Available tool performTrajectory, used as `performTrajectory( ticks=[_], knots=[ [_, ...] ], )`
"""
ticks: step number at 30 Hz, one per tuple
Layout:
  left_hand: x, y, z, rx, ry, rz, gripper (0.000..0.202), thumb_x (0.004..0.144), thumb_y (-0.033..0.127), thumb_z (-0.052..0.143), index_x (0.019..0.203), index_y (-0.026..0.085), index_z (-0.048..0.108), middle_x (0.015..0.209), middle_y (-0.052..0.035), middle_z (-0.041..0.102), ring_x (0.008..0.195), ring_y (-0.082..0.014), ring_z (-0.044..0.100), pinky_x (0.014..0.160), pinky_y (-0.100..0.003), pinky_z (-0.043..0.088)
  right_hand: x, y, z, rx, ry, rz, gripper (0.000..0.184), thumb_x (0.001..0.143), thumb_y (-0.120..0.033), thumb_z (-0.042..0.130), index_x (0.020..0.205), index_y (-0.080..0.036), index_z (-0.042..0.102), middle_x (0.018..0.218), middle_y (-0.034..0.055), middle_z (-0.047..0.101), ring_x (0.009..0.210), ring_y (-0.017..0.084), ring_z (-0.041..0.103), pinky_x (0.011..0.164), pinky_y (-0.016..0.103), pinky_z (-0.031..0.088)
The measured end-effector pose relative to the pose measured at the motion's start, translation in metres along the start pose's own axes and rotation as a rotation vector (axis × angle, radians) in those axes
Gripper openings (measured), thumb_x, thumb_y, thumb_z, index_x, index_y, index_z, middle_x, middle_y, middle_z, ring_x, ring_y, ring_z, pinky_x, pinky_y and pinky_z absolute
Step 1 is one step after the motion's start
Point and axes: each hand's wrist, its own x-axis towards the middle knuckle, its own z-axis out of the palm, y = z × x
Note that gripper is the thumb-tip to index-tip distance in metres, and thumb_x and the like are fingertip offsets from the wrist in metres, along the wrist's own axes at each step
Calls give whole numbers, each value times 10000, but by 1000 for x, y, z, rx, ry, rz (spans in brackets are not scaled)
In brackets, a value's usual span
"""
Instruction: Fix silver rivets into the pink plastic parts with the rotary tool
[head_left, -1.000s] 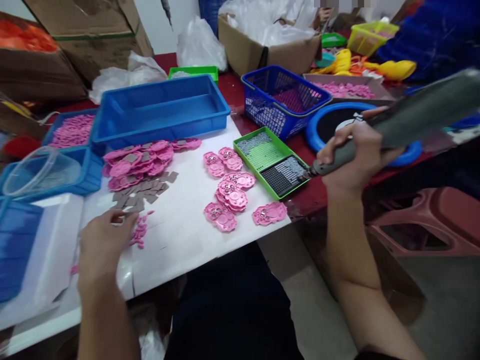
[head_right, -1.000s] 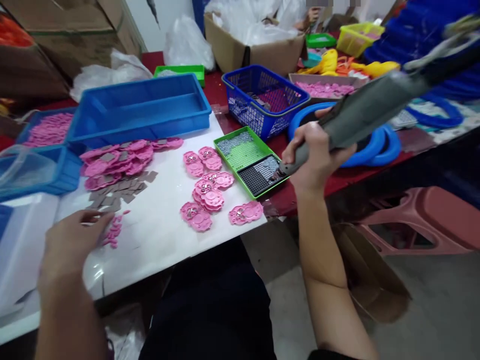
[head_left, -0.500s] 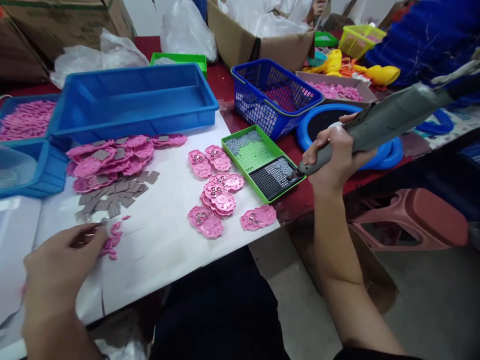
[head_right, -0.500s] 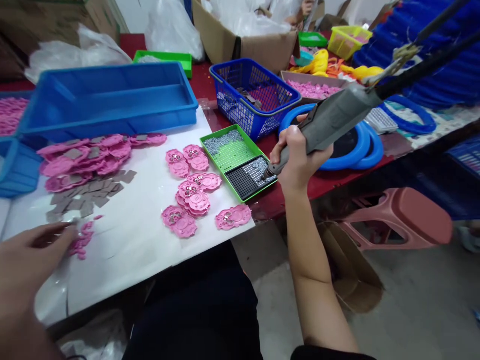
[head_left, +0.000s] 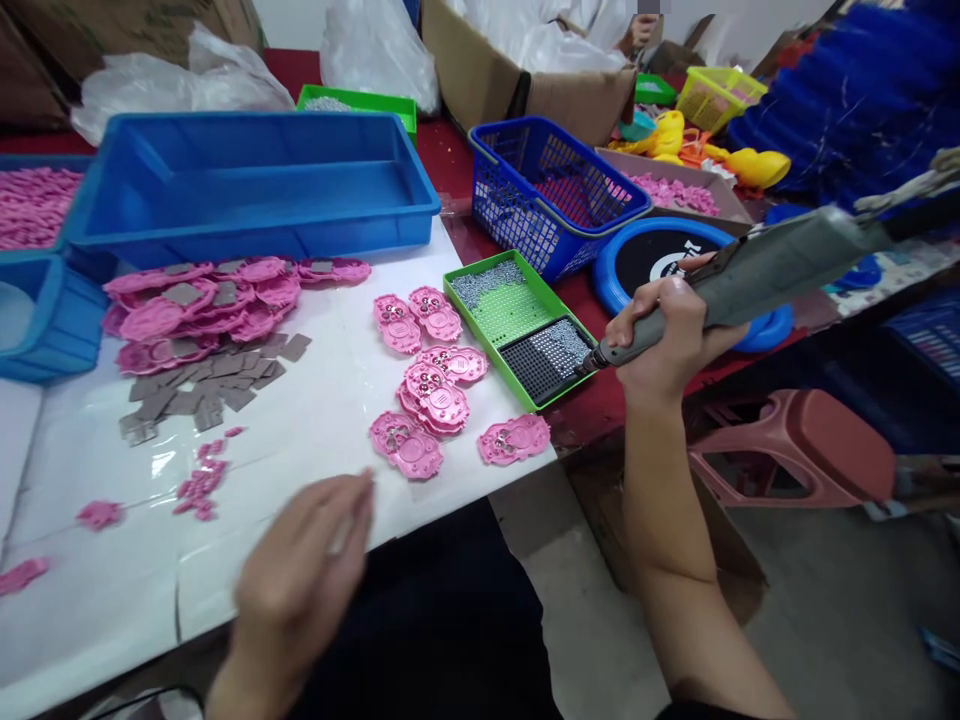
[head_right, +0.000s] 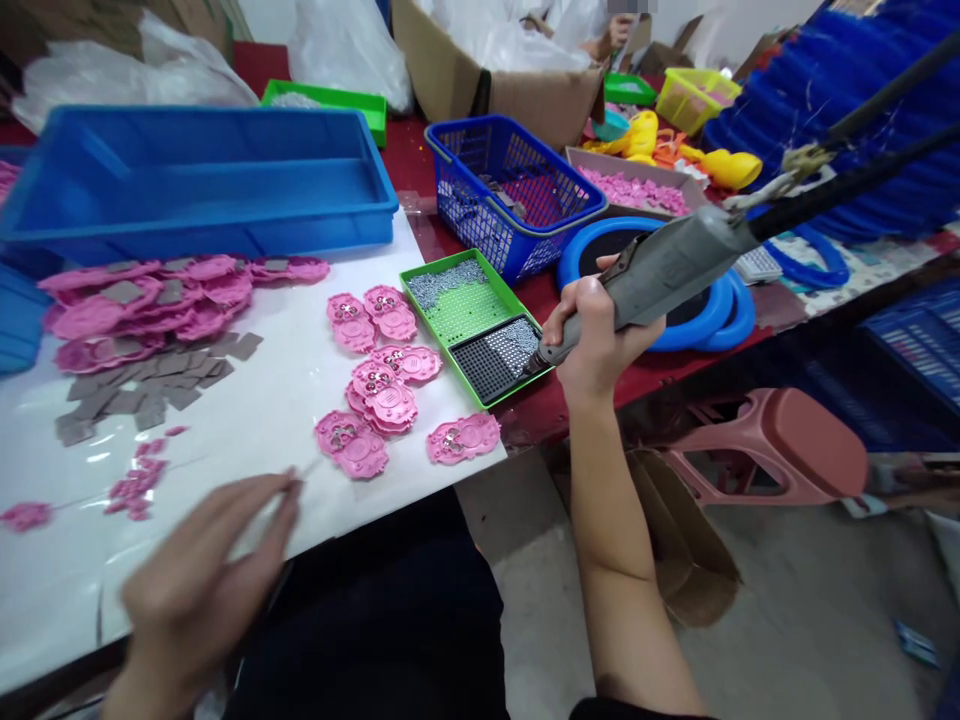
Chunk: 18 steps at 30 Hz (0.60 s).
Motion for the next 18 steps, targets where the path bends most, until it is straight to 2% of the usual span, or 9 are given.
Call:
performTrajectory(
  ticks=[2, 3, 5, 7, 10, 13, 18],
  knots=[
    [6, 33, 22, -117, -26, 131, 692, 884, 7, 627, 1501, 298, 512, 1059, -98, 746, 942, -268, 734, 812, -411, 619, -1, -1, 1, -2, -8, 4, 180, 758, -337, 635, 897, -310, 525, 549, -92, 467, 322, 129, 372, 315, 281, 284],
    [11, 46, 32, -141, -3, 197, 624, 891, -6, 618, 1459, 241, 542, 1041, -124, 745, 941, -274, 731, 799, -414, 621, -1, -1, 1, -9, -17, 7, 178, 757, -338, 634, 901, -312, 532, 540, -93, 463, 322, 130, 371, 315, 280, 284],
    [23, 65, 53, -139, 38, 282, 455, 908, -17, 601, 1329, 156, 602, 958, -140, 741, 890, -275, 722, 752, -415, 618, -2, -1, 2, -8, -42, 12, 158, 764, -328, 638, 882, -305, 536, 531, -95, 460, 323, 127, 376, 319, 276, 290],
    [34, 76, 71, -98, 77, 326, 322, 917, -15, 607, 1208, 120, 631, 902, -135, 737, 835, -265, 710, 715, -405, 611, -3, 1, 2, 10, -62, 5, 142, 781, -315, 645, 861, -289, 532, 539, -93, 469, 324, 118, 380, 323, 271, 304],
    [41, 81, 94, -45, 89, 331, 228, 918, -5, 637, 1123, 95, 643, 907, -142, 735, 825, -258, 702, 708, -396, 607, -3, 6, 2, 27, -68, -21, 145, 791, -302, 649, 875, -274, 534, 568, -90, 501, 322, 105, 365, 322, 262, 296],
    [37, 81, 110, -48, 99, 317, 180, 928, -12, 622, 1086, 69, 650, 903, -151, 722, 857, -264, 702, 725, -399, 617, -2, 10, 1, 17, -46, -41, 149, 803, -310, 646, 901, -273, 541, 608, -84, 526, 327, 92, 372, 324, 246, 271],
    [27, 77, 118, -84, 81, 325, 202, 941, -21, 595, 1121, 45, 658, 958, -158, 713, 1072, -313, 706, 896, -440, 639, -4, -2, 3, 57, -24, -41, 131, 799, -291, 642, 863, -280, 529, 589, -87, 512, 327, 99, 392, 323, 256, 294]
  ],
)
